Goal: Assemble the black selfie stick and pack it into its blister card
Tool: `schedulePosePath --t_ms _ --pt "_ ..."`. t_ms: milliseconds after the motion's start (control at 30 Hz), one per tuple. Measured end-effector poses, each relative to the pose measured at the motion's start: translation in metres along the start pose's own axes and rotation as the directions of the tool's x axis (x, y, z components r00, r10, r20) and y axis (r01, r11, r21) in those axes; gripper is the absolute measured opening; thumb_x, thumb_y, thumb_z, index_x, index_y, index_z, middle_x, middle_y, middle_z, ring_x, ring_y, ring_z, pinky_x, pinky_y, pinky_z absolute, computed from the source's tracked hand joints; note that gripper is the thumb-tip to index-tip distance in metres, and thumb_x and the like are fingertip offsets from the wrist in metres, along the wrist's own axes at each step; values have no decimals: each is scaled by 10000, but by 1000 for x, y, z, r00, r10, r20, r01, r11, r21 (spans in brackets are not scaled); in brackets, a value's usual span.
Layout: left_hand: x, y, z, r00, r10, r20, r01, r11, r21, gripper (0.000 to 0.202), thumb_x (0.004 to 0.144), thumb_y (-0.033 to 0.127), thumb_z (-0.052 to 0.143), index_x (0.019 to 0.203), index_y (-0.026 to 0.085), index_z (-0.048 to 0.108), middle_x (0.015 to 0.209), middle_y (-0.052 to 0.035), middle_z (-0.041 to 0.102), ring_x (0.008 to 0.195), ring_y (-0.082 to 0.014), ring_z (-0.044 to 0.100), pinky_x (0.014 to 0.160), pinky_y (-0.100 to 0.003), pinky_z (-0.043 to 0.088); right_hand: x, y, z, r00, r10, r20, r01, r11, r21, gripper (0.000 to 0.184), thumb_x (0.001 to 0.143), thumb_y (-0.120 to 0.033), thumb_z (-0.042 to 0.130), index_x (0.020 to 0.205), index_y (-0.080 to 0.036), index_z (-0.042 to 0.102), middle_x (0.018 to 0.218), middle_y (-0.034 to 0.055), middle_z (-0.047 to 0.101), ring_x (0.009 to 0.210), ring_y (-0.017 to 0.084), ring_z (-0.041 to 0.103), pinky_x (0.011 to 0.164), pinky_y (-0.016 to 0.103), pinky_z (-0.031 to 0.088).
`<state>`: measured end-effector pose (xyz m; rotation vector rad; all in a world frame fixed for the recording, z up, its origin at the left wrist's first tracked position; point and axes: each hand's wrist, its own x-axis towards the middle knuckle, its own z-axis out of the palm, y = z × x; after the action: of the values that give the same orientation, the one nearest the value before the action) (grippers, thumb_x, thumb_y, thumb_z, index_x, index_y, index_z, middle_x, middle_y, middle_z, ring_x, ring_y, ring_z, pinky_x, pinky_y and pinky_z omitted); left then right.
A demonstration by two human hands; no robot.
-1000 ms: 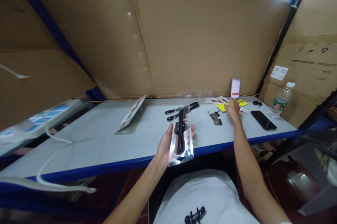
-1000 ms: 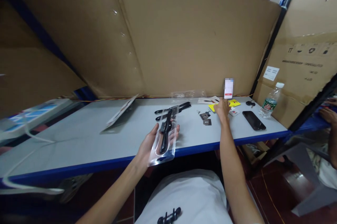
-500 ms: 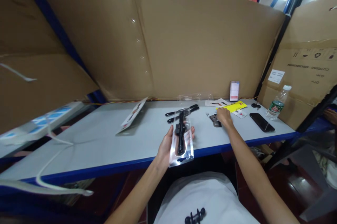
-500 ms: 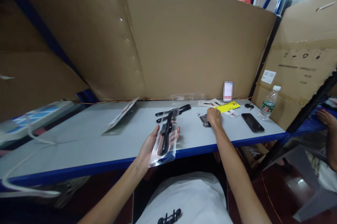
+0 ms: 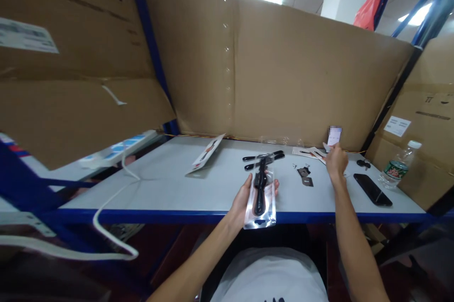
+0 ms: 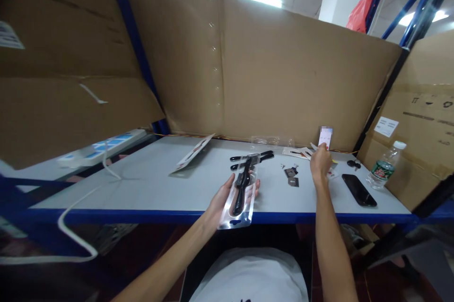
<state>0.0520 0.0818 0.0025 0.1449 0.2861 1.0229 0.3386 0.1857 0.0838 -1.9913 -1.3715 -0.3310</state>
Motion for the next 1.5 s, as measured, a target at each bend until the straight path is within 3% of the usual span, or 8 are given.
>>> schedulePosePath --t_ms 267,433,633,833,1033,1167,1333,1500 --pt "4 2 -8 1000 11 8 -11 1000 2 401 985 476 466 1142 164 662 1078 -165 711 968 -298 724 853 -446 584 -9 35 -112 783 197 -590 244 775 583 198 892 -343 550 947 -174 635 852 78 669 602 196 613 524 295 458" --pt "2 3 -8 1000 -12 25 11 999 45 413 976 474 485 1197 165 647 1095 -161 708 908 -281 725 832 -443 586 -42 53 -137 907 182 -379 227 547 806 189 750 -334 761 862 -215 665 759 27 663 611 169 596 520 268 446" --pt "0 -1 -6 999 31 19 -32 998 46 444 963 525 488 1179 181 668 1089 -152 720 895 -283 730 831 -443 582 -91 33 -91 978 59 201 -209 233 950 407 640 -389 854 931 -201 641 683 -14 659 574 163 603 534 258 454" --pt "-11 18 1 926 370 -75 -371 929 -2 435 988 511 444 1142 184 686 1070 -142 729 961 -289 724 900 -476 564 -142 -20 -62 761 -254 597 -594 95 799 589 679 -424 860 1177 -230 613 773 4 732 588 186 664 580 285 530" --pt "-27 44 9 779 610 -145 -615 788 11 420 990 535 439 1104 210 678 1018 -107 731 960 -268 719 896 -455 572 -186 -53 -43 344 -622 704 -746 274 607 511 733 -514 821 1082 -158 709 792 61 748 621 175 670 592 251 527" --pt "-28 46 9 774 608 -178 -625 779 -59 438 992 559 401 978 204 658 1026 -115 723 1023 -282 704 916 -467 566 -175 -42 -35 323 -640 697 -701 333 630 508 769 -553 781 1083 -157 727 837 66 749 675 179 674 597 232 509" --pt "-27 46 8 769 619 -160 -635 769 -76 389 973 551 466 1011 213 654 1027 -100 723 1043 -276 702 967 -473 547 -154 -19 -38 90 -750 655 -668 442 599 486 763 -509 804 1065 -135 734 883 81 745 742 183 687 687 245 522" --pt "-28 45 8 745 649 -158 -663 747 -57 367 992 518 444 1049 225 658 1011 -99 727 1001 -268 716 953 -474 552 -163 -21 -30 40 -759 650 -676 458 577 488 773 -519 792 1061 -130 726 908 84 739 752 175 684 696 244 512"
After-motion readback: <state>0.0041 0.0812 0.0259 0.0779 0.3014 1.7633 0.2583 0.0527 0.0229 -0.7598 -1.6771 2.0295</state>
